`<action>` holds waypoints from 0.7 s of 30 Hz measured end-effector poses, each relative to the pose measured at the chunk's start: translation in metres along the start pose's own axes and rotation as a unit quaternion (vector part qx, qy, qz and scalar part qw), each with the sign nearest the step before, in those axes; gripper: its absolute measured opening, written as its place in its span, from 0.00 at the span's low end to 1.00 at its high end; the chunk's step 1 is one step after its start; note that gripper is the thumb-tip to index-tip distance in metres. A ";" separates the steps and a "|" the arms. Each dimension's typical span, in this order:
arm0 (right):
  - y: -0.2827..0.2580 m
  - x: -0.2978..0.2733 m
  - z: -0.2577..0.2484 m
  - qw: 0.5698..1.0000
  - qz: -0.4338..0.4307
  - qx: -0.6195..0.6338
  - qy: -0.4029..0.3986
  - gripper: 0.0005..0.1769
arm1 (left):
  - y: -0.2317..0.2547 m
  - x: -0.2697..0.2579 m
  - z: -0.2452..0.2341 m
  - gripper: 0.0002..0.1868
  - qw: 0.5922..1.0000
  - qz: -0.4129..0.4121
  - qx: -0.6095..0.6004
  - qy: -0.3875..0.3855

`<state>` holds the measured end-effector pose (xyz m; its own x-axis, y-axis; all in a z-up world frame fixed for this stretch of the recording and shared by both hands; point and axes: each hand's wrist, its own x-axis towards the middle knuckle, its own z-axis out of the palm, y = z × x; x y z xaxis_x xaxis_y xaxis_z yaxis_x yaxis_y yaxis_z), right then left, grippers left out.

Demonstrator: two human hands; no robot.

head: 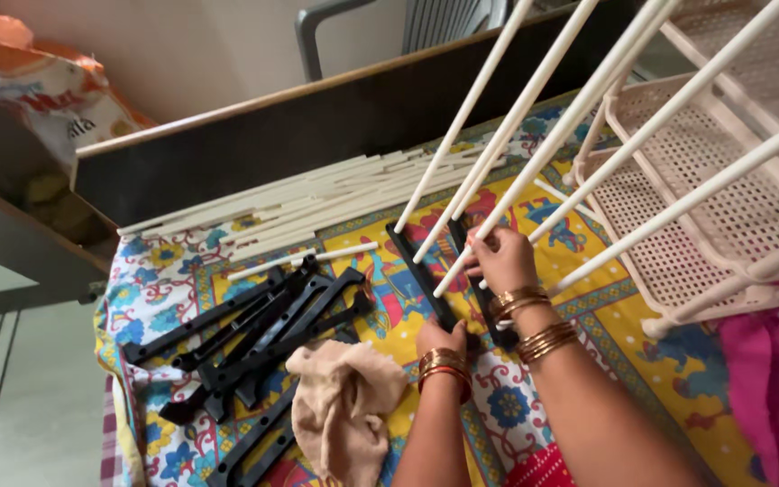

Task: The person wipes white plastic poles with a cloth and inserts them into black plastic brackets laid out on a patterned cloth on the floor. The person repeats this process for multiple poles and brackets, arranging the assembled units upright.

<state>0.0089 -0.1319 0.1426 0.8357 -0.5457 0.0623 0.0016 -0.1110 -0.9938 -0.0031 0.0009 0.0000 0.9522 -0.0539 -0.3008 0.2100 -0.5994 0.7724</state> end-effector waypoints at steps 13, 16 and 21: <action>0.001 0.002 0.002 0.995 -0.018 -0.093 0.028 0.09 | 0.006 -0.004 -0.007 0.28 0.999 -0.024 0.042 0.006; -0.005 -0.002 0.000 0.997 -0.014 -0.068 0.030 0.09 | 0.006 -0.006 -0.004 0.27 0.999 -0.024 0.043 0.009; -0.017 -0.016 0.001 0.993 -0.041 -0.101 0.053 0.09 | 0.005 -0.010 -0.013 0.26 1.000 0.024 -0.004 0.009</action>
<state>-0.0040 -0.1200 0.1586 0.7743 -0.6118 0.1620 -0.0518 -0.3164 -0.9472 -0.0085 0.0087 0.0142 0.9648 -0.0681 -0.2542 0.1664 -0.5903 0.7899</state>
